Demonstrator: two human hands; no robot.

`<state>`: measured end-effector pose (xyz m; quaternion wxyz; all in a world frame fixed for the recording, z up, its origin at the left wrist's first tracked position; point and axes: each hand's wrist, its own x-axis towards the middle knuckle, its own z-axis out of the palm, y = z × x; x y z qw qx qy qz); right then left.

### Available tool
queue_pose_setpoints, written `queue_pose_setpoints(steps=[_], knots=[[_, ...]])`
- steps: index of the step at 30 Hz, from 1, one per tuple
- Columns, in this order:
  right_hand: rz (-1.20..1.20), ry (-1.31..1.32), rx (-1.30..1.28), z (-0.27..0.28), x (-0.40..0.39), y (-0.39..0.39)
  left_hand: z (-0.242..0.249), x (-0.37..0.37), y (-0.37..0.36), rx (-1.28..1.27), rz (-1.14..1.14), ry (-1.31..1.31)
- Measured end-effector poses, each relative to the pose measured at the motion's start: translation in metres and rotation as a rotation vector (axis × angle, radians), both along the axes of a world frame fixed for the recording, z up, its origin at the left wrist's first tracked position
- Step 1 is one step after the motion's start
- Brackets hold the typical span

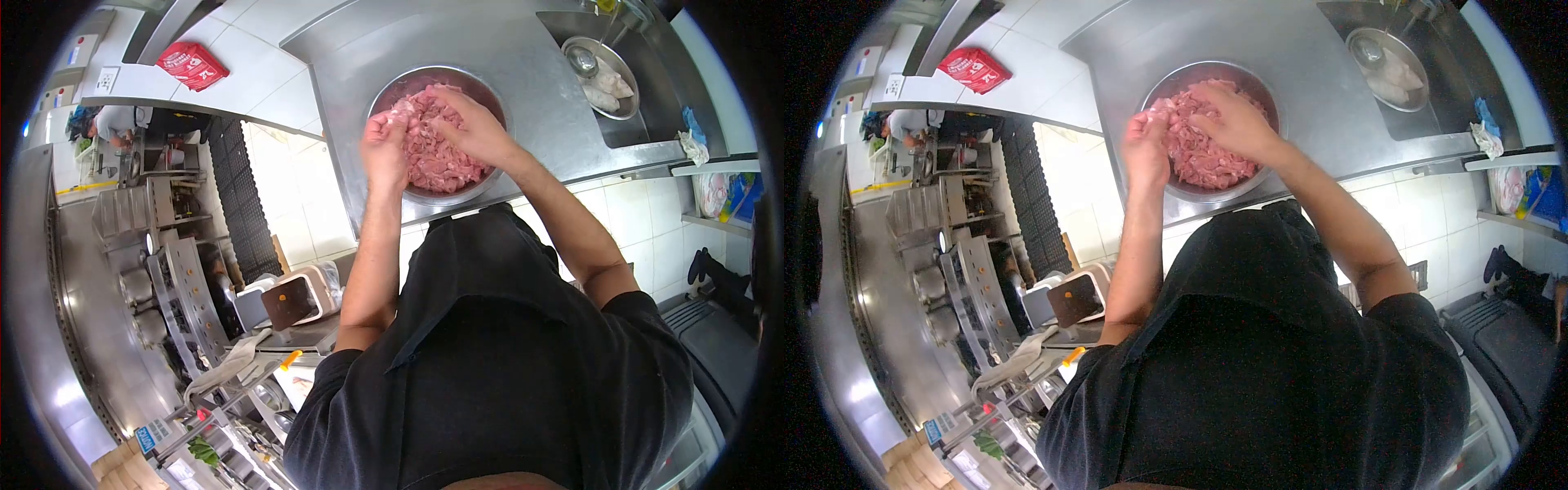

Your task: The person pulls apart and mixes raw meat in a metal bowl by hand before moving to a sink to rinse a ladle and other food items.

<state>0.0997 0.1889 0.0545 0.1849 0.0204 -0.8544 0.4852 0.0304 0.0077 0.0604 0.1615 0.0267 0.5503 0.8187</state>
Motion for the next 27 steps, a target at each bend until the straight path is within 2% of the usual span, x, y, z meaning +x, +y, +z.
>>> queue_pose_setpoints(steps=[4,6,8,10,14,18,22,24,27], knots=[[0.094,0.003,0.030,0.029,-0.003,-0.005,-0.001,0.008,0.002,-0.077,-0.064,0.049],[0.131,-0.133,-0.096,0.033,-0.005,-0.006,0.009,0.015,0.005,-0.090,-0.097,0.027],[0.111,-0.142,-0.179,0.019,-0.012,-0.006,0.012,0.016,0.004,-0.097,-0.147,0.014],[0.038,-0.028,-0.223,-0.012,-0.022,-0.006,0.014,0.017,0.002,-0.090,-0.184,-0.004],[0.166,-0.269,-0.523,0.002,-0.015,0.002,0.015,0.016,-0.003,0.012,-0.255,-0.075],[0.237,-0.334,-0.686,0.010,-0.010,0.004,0.020,0.014,-0.007,0.178,-0.331,-0.202],[0.548,-0.449,-1.137,0.021,-0.001,0.014,0.025,0.016,-0.002,0.309,-0.352,-0.263],[0.486,-0.453,-1.215,0.013,-0.002,0.010,0.025,0.016,0.000,0.315,-0.346,-0.280],[0.295,-0.417,-1.262,0.013,-0.003,0.002,0.021,0.015,0.010,0.181,-0.319,-0.038]])
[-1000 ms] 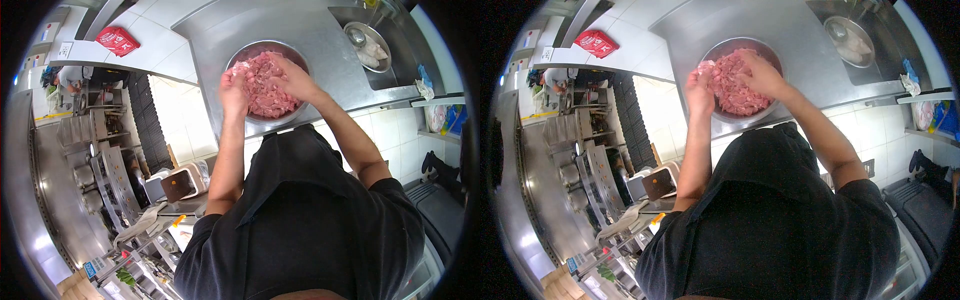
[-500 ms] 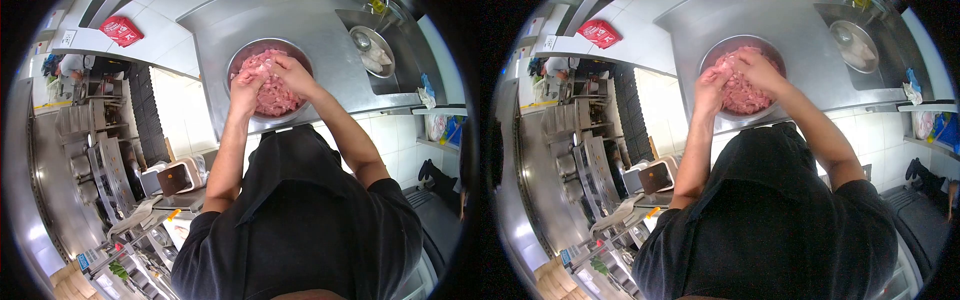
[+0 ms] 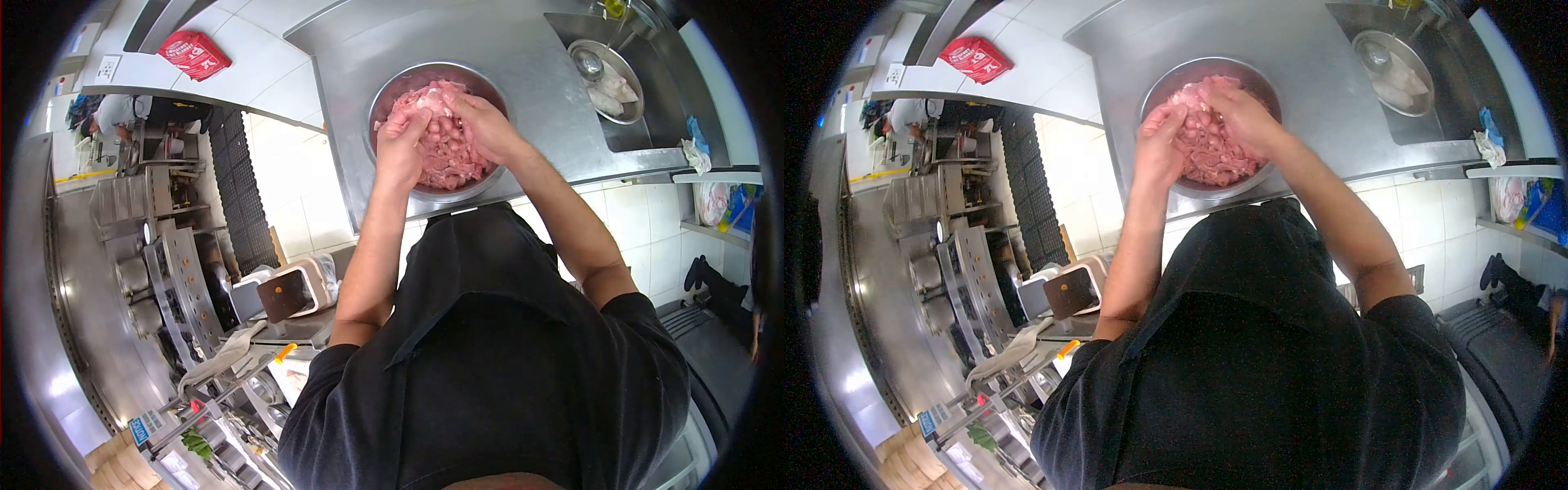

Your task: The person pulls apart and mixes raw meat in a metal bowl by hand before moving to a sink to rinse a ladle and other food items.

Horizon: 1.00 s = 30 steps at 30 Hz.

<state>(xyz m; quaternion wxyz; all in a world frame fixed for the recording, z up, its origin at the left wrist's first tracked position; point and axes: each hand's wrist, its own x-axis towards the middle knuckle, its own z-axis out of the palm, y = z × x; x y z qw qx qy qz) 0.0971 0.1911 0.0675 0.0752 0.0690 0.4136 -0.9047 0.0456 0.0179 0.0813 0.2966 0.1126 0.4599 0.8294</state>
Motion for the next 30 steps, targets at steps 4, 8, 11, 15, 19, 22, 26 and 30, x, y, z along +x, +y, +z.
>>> queue_pose_setpoints(steps=[4,8,11,15,19,22,26,30], knots=[[-0.168,0.159,0.442,-0.032,-0.012,-0.006,-0.015,0.002,0.007,-0.154,0.187,0.143],[-0.116,0.183,0.606,-0.001,-0.001,-0.006,-0.018,0.001,0.005,-0.150,0.209,-0.003],[-0.043,0.229,0.732,0.011,0.004,-0.004,-0.014,-0.003,0.002,-0.098,0.208,-0.144],[-0.141,0.465,0.867,0.003,0.000,-0.006,-0.014,-0.007,-0.003,-0.011,0.154,-0.303],[0.108,0.241,0.431,0.014,0.004,0.004,-0.012,-0.006,-0.006,0.095,0.027,-0.272],[0.098,0.149,0.116,0.007,0.005,0.003,-0.011,-0.005,0.000,0.117,0.047,-0.254],[0.090,0.090,-0.040,0.001,0.007,0.002,-0.010,-0.004,-0.003,0.026,0.018,-0.138],[0.034,0.004,-0.072,-0.002,0.008,0.001,-0.009,-0.002,-0.003,-0.105,-0.065,0.081]])
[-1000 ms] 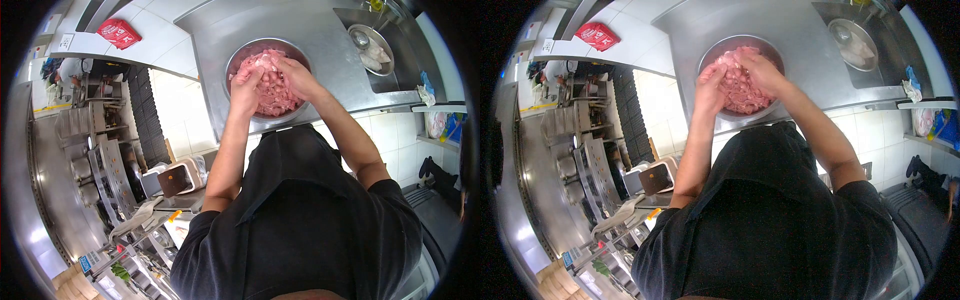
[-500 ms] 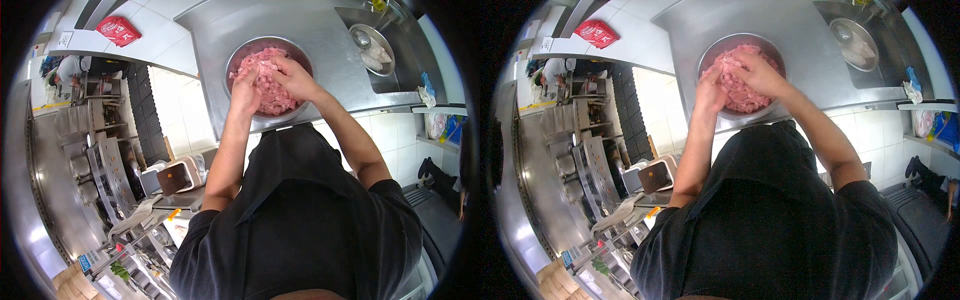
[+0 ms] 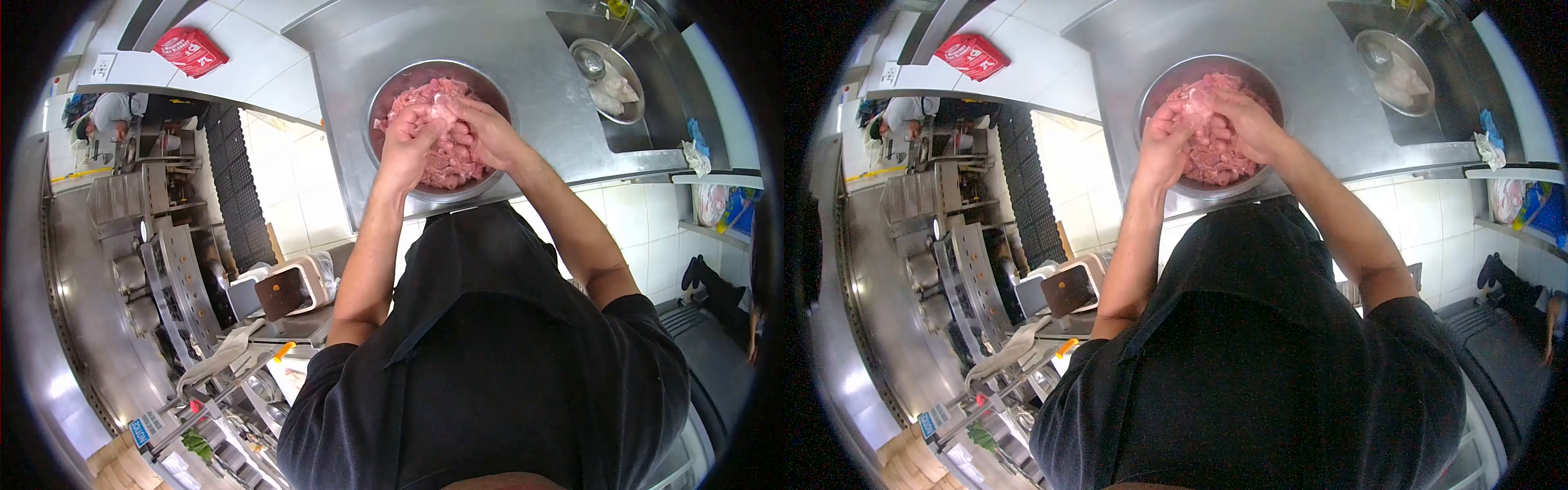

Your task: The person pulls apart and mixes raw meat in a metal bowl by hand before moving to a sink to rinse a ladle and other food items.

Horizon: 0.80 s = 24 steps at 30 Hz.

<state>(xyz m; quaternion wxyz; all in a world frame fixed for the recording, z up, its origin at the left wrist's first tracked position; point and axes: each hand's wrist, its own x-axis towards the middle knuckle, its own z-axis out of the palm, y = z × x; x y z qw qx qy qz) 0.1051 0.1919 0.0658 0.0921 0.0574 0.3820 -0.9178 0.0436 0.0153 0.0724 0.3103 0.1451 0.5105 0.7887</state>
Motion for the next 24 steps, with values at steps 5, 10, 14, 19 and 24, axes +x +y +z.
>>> queue_pose_setpoints(steps=[5,10,14,19,24], knots=[[-0.158,-0.089,0.077,-0.016,-0.008,-0.002,0.006,0.014,0.012,-0.122,-0.025,0.275],[-0.274,0.026,0.511,-0.011,-0.013,0.006,0.002,0.001,0.008,-0.609,0.163,0.556],[-0.445,0.359,0.932,-0.020,-0.017,0.009,0.010,-0.001,0.002,-0.544,0.188,0.441],[-0.511,0.434,0.955,-0.003,-0.003,-0.004,0.011,-0.006,0.006,-0.163,0.098,-0.101],[-0.397,0.487,0.937,-0.014,-0.002,0.002,0.011,-0.005,0.011,0.023,0.129,-0.154]])
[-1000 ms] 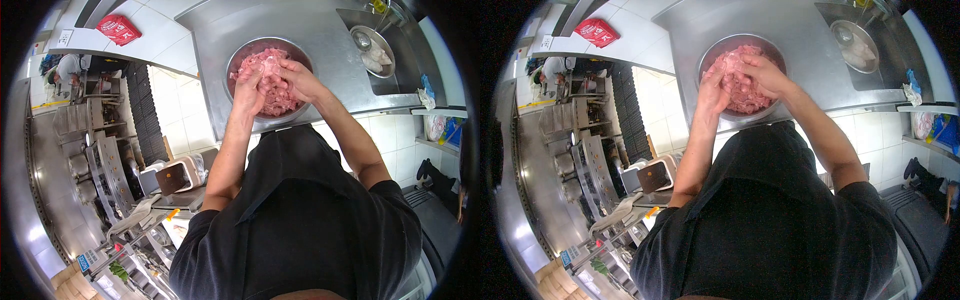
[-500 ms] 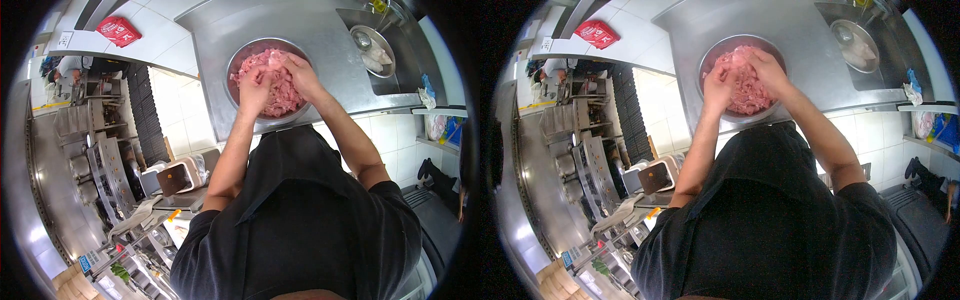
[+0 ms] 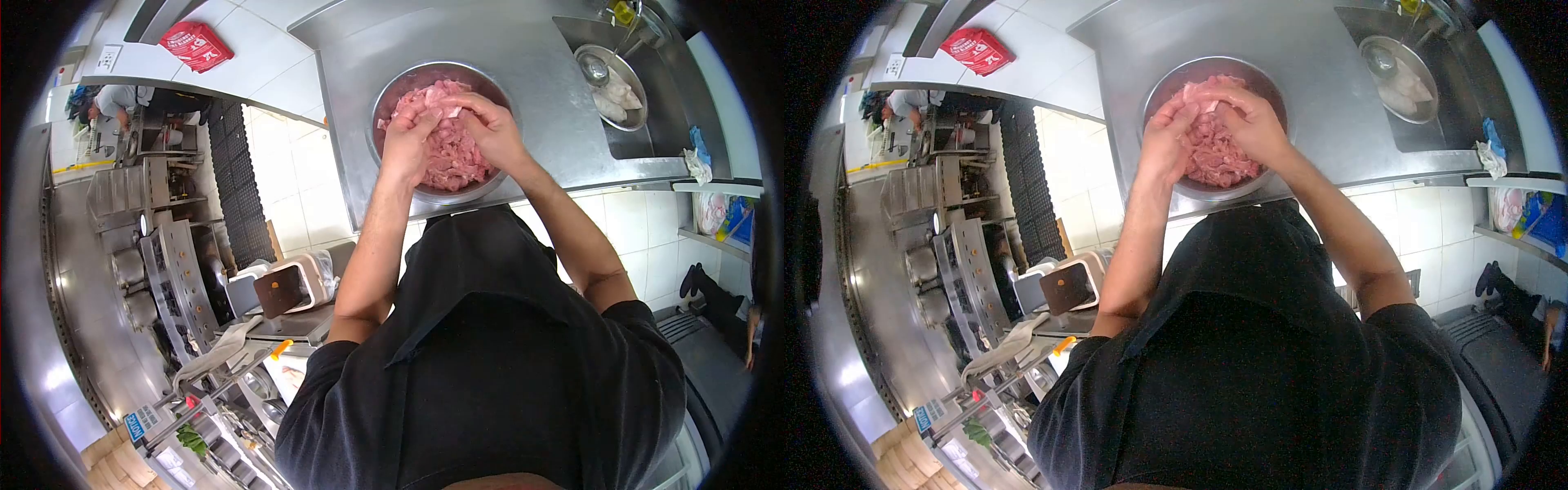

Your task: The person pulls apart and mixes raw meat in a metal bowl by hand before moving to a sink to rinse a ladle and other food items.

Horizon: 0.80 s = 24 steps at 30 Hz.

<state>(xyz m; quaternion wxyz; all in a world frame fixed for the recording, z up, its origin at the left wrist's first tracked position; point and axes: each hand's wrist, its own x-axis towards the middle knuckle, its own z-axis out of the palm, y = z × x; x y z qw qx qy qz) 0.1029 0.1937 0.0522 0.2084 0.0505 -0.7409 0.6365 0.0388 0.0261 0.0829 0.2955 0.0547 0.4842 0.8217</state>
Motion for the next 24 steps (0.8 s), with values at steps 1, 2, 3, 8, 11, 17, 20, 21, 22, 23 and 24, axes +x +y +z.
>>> queue_pose_setpoints(steps=[1,2,3,8,11,17,20,21,22,23,24], knots=[[0.030,-0.040,-0.033,0.000,0.001,0.000,-0.001,-0.001,-0.001,-0.019,0.002,0.015],[0.038,-0.051,-0.137,0.001,0.001,0.000,-0.001,-0.002,-0.003,-0.039,0.006,0.031],[0.046,-0.061,-0.242,0.003,0.000,-0.002,-0.001,-0.002,-0.004,-0.059,0.010,0.047],[0.093,-0.217,-0.218,0.015,-0.002,0.000,-0.001,0.002,-0.002,-0.262,0.057,0.259],[0.095,-0.207,-0.058,0.013,-0.006,0.004,0.004,0.007,-0.002,-0.331,0.040,0.354],[0.141,-0.202,-0.111,0.031,-0.007,0.000,-0.006,-0.001,-0.005,-0.385,0.014,0.466],[0.073,-0.123,0.065,0.029,-0.013,0.000,0.003,-0.001,-0.005,-0.375,-0.002,0.431],[0.050,-0.078,0.087,0.030,-0.015,-0.003,0.007,-0.001,-0.005,-0.382,-0.012,0.407],[0.027,-0.032,0.110,0.030,-0.017,-0.004,0.001,-0.005,-0.005,-0.413,0.002,0.467],[0.018,-0.037,0.204,0.013,-0.023,0.001,-0.010,-0.012,-0.004,-0.444,0.016,0.528],[0.009,-0.041,0.298,-0.016,-0.035,0.010,-0.021,-0.017,-0.007,-0.476,0.032,0.589]])
